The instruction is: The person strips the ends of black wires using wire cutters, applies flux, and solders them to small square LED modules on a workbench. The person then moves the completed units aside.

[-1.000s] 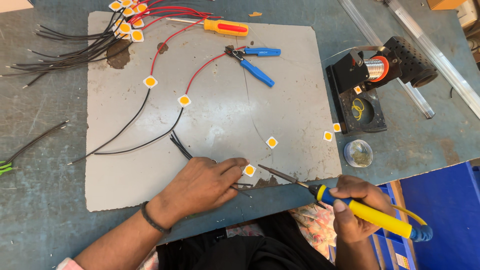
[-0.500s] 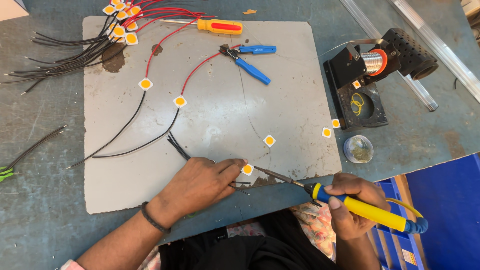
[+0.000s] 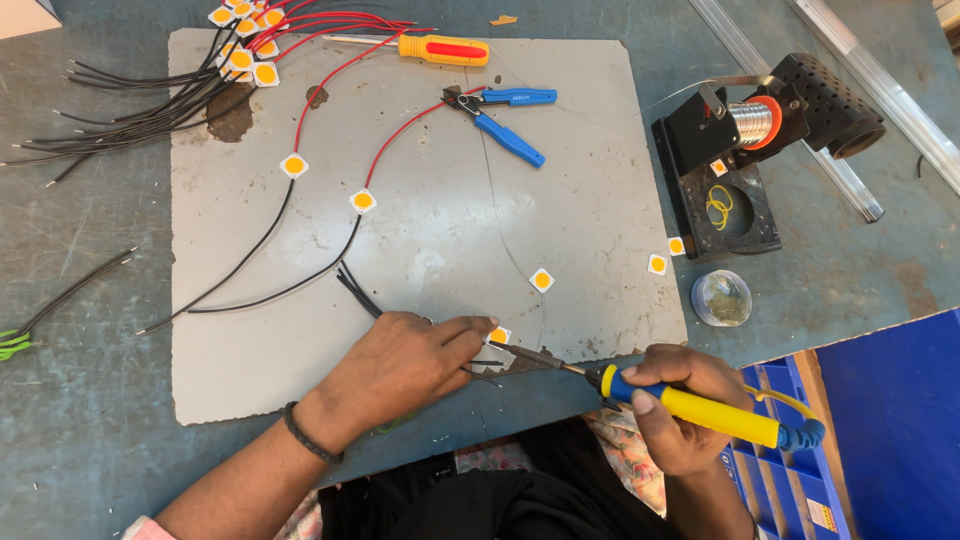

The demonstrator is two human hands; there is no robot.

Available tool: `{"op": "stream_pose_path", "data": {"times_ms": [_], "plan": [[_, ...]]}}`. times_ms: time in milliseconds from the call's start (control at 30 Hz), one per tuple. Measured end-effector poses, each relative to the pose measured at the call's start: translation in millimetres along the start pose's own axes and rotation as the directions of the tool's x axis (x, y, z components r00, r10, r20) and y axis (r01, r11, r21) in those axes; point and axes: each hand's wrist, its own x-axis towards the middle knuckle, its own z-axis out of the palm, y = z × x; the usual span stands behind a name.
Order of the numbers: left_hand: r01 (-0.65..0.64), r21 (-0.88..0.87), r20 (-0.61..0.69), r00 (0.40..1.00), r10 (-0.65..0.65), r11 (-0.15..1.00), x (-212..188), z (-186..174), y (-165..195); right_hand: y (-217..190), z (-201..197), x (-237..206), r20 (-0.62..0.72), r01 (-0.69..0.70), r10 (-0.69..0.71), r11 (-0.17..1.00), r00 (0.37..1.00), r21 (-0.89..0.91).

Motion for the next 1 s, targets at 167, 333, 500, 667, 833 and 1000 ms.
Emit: {"op": "stream_pose_path", "data": {"times_ms": [167,333,500,667,833,1000], "plan": [[-0.003,0.023,0.020,1.000,0.003,1.000,-1.7,-0.3,-0.2,1.8,3.5,0.3,0.001,-0.030,0.030,1.000,1.000,0.008],[-0.022,0.014,0.005,1.000,0.022,1.000,-1.8,0.7,-1.0,0.5,0.4,-0.9,0.002,-0.069,0.069,0.995,0.998,-0.077],[-0.027,0.018,-0.007,1.000,0.027,0.999,-5.3,2.5,-3.6,6.8,4.7,-4.0,-0.045,-0.252,0.252,0.968,0.967,-0.006],[0.000,0.030,0.022,1.000,0.000,1.000,-4.4,2.1,-2.9,9.7,5.5,-2.2,-0.052,-0.275,0.275,0.961,0.960,0.011],[-0.008,0.022,0.000,1.000,0.008,1.000,-3.9,0.5,-1.0,5.0,1.2,-4.6,-0.014,-0.148,0.147,0.986,0.989,-0.078],[-0.001,0.010,-0.005,1.000,0.001,1.000,-4.6,1.0,-1.0,6.7,-11.5,-11.7,-0.107,-0.127,0.133,0.990,0.985,0.069]]}}
